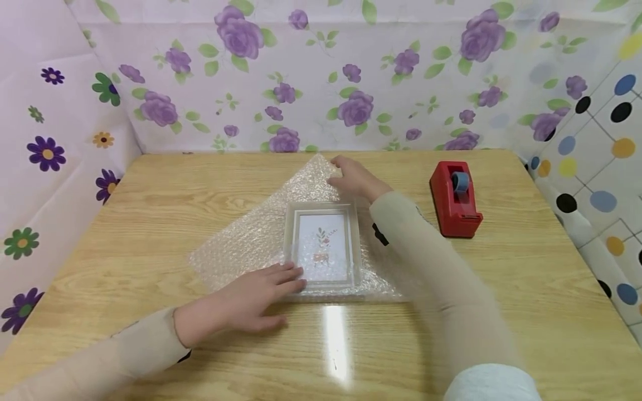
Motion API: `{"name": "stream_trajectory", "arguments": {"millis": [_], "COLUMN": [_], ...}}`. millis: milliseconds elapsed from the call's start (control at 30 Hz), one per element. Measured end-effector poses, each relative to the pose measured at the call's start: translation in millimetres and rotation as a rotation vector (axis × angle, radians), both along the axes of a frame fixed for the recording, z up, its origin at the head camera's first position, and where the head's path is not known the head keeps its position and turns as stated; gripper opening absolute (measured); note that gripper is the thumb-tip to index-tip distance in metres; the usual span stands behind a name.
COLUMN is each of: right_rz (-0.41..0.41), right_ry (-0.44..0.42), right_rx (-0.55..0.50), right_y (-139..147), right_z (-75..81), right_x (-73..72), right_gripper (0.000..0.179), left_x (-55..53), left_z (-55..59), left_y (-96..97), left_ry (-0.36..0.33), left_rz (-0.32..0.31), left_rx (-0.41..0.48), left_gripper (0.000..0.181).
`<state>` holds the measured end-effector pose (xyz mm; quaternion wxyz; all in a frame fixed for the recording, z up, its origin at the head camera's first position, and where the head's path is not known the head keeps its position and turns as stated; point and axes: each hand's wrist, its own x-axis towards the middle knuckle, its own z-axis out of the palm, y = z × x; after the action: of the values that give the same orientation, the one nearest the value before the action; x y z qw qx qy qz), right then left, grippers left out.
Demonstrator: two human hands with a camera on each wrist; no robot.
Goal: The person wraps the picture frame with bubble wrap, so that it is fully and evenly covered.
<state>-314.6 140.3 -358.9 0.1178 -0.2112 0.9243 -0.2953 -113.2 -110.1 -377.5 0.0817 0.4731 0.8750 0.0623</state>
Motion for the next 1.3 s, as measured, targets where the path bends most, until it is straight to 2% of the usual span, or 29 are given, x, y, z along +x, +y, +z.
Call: {"name": "stream_trajectory", "arguments": {"millis": [267, 533, 633, 733, 933, 1100, 1300], "right_rz": [-0.101, -0.132, -0.136, -0.156, -0.181, -0.122, -0.074], "right_ry": [-0.149, -0.167, -0.188, -0.168, -0.073, -0.048, -0.020], "right_rx": [-0.013, -0.044, -0.034, -0.059, -0.140, -0.168, -0.187], "right_y": [-6, -7, -6, -5, -4, -7, -11], "right_z": [-4.4, -5.4, -6.8, -9.9, -14.7, -13.3, -8.4], "right_x": [-12.2, -16.8, -16.2, -16.2, -17.5, -20.7, -18.3], "right_gripper": [0.069, 0.071, 0.071, 0.066, 0.053, 0.042, 0.015], "left_x": [-0.4, -1.7, -1.2, -0.4, 0.4, 0.6, -0.3], "left_z": [0.4, -0.2, 1.0, 2.3, 2.0, 2.7, 1.6], "left_y": [-0.8, -2.3, -1.5, -0.4, -0.1, -0.7, 0.4], "left_ry": [0.001, -0.046, -0.039, -0.022, 0.003, -0.001, 0.001], "left_rz": [-0.004, 0.030, 0.020, 0.007, -0.005, -0.003, 0.004], "left_rx": [-0.010, 0.001, -0.004, -0.014, -0.022, -0.012, -0.003], "left_gripper": [0.065, 0.065, 0.064, 0.064, 0.065, 0.064, 0.064]}}
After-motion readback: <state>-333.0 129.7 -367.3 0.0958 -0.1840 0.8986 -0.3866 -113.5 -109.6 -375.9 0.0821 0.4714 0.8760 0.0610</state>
